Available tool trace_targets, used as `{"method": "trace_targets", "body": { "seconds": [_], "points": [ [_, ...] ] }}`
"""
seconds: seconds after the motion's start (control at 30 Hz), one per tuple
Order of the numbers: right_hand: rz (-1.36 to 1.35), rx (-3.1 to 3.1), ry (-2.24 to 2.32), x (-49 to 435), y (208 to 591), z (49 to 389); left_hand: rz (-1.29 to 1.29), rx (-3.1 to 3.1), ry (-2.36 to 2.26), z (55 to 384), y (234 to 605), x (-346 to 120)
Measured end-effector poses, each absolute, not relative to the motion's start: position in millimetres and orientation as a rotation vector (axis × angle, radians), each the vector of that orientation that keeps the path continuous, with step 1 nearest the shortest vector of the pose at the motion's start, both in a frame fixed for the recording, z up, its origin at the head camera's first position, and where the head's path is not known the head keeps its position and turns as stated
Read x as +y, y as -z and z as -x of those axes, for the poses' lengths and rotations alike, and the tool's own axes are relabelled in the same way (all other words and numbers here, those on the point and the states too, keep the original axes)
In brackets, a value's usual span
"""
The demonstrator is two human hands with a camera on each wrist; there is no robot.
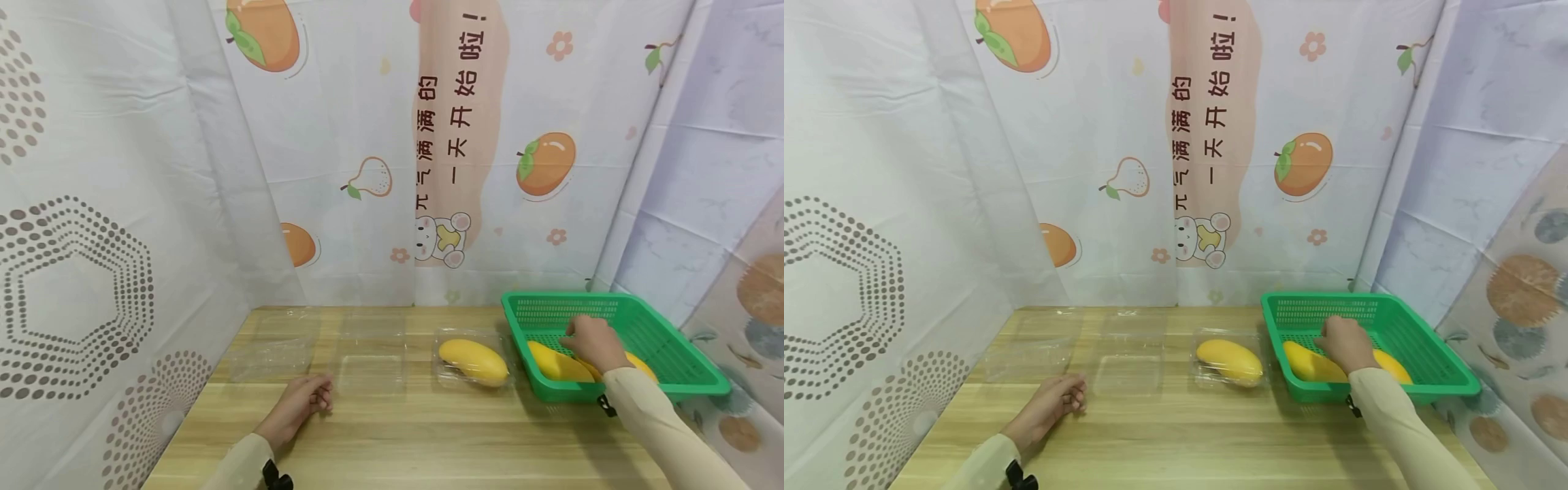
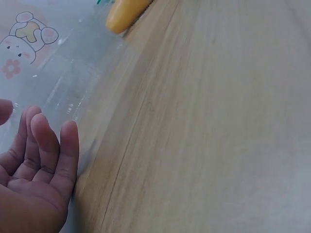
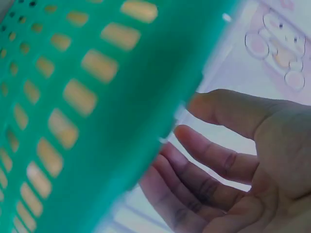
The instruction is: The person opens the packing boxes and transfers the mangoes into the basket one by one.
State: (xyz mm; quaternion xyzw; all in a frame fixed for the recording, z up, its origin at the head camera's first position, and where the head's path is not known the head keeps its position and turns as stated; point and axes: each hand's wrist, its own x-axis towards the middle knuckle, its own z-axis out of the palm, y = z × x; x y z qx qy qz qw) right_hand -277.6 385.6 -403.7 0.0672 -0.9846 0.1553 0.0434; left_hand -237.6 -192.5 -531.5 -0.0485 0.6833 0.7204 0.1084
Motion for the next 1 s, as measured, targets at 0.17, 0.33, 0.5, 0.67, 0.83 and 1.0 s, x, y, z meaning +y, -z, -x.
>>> {"method": "trace_targets", "body": {
  "seconds": [0.17, 0.33, 0.5, 0.67, 0.83, 1.0],
  "points": [
    [-0.255, -2.952, -0.473, 363.4, 404.1, 278.6, 0.158, 1.993, -2.129, 234.8, 529.1, -190.3],
    [-0.313, -2.878, -0.491, 343.0, 405.7, 276.6, 0.095, 1.940, -2.106, 232.3, 529.8, -186.8],
    [-0.371, -2.821, -0.495, 322.2, 408.8, 277.3, -0.090, 1.910, -1.957, 230.8, 531.9, -180.6],
    [-0.407, -2.828, -0.502, 297.6, 410.9, 278.7, -0.238, 1.879, -1.854, 232.0, 534.0, -167.6],
    [-0.477, -2.800, -0.477, 279.3, 415.9, 277.4, -0.325, 1.866, -1.798, 232.0, 534.4, -145.4],
    [-0.565, -2.715, -0.505, 263.2, 419.8, 270.9, -0.341, 1.878, -1.793, 231.2, 534.0, -116.6]
  ]
}}
